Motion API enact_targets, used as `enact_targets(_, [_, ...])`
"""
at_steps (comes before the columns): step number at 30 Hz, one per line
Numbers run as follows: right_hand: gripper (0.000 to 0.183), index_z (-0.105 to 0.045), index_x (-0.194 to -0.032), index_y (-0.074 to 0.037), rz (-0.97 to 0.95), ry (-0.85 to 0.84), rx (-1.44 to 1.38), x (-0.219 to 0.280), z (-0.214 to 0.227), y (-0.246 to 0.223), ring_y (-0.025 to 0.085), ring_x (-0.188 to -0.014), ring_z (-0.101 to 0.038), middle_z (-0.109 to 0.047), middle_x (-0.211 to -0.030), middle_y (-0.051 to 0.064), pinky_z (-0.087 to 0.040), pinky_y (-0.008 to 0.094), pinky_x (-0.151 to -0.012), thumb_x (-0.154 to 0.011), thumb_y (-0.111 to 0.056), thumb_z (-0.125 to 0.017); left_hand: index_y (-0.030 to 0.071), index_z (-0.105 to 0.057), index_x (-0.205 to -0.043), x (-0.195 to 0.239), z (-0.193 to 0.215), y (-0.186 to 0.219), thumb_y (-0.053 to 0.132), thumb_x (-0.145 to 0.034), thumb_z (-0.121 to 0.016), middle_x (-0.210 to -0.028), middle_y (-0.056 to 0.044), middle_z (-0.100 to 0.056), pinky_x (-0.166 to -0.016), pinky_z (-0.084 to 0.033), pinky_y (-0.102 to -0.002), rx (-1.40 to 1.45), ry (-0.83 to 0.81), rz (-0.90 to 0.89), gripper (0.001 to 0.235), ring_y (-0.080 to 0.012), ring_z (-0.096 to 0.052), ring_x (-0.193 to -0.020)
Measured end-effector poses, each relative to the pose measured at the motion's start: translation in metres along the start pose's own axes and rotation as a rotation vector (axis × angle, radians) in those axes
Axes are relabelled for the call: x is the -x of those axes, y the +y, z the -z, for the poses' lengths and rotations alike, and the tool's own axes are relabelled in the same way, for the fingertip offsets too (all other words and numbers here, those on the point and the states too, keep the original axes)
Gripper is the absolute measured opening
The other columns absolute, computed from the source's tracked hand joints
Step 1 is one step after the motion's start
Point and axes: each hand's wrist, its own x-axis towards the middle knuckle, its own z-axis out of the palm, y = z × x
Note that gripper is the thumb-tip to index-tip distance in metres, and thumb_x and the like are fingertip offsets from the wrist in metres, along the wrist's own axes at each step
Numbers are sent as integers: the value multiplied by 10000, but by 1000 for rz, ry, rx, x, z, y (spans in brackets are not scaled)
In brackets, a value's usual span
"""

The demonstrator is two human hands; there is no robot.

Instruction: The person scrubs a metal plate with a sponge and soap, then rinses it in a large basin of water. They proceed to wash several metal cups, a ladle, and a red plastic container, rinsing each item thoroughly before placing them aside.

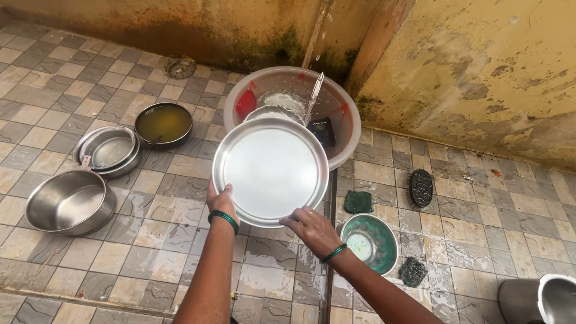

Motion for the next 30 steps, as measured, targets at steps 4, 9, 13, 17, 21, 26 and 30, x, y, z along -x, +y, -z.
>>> enact_targets(4, [292, -728, -1156, -142, -286, -43, -96, -29, -16, -51, 188, -826, -624, -651, -935, 67, -609, 306, -693, -907, -10, -652, 146, -524, -1458, -2, -15, -27, -41, -966, -552, -1361, -95, -645, -1023, -475, -340, 76, 13, 19, 527, -211, -632, -1182])
enact_targets(9, [259, -688, -1121, -71, -330, 145, -68, -69, -60, -102, 189, -840, -612, -610, -931, 64, -584, 292, -656, -876, 11, -667, 101, -573, -1419, -16, -7, -25, -76, -951, -551, -1275, -107, -683, -998, -492, -341, 22, -21, -60, 501, -215, -646, -1109])
enact_targets(13, [213, -725, -1125, -167, -72, -3, -70, -23, -15, -19, 159, -765, -600, -636, -887, 35, -565, 276, -571, -927, -94, -701, 137, -566, -1429, -19, -8, -3, -64, -940, -544, -1263, -93, -681, -990, -484, -329, 5, -87, 16, 528, -193, -644, -1092])
enact_targets(17, [308, -710, -1147, -150, 85, 48, 38, 4, 21, 3, 155, -811, -621, -647, -925, 14, -588, 291, -663, -863, -37, -676, 133, -579, -1419, -6, -14, 0, -4, -973, -549, -1279, -120, -683, -987, -512, -354, -82, -65, 72, 467, -226, -664, -1112])
enact_targets(21, [232, -702, -1122, -105, -344, 52, -67, -49, -14, -74, 197, -854, -622, -621, -939, 63, -584, 309, -642, -901, -38, -699, 129, -540, -1437, 1, -33, -9, -14, -961, -589, -1323, -128, -667, -1003, -502, -355, -68, -5, -7, 500, -234, -663, -1155])
enact_targets(26, [309, -677, -1209, -28, -181, 73, -21, -52, -35, -95, 207, -858, -614, -617, -949, 90, -583, 293, -629, -900, -9, -675, 112, -591, -1423, -19, -7, -4, -45, -945, -579, -1272, -160, -689, -986, -505, -389, -174, -90, 43, 503, -257, -650, -1099])
enact_targets(30, [284, -707, -1191, -126, 37, 19, -44, -9, 1, -25, 162, -810, -602, -636, -924, 35, -577, 262, -639, -920, -51, -666, 155, -585, -1408, -41, 4, 11, -50, -908, -552, -1237, -111, -680, -976, -541, -378, -1, -210, 140, 542, -236, -663, -1088])
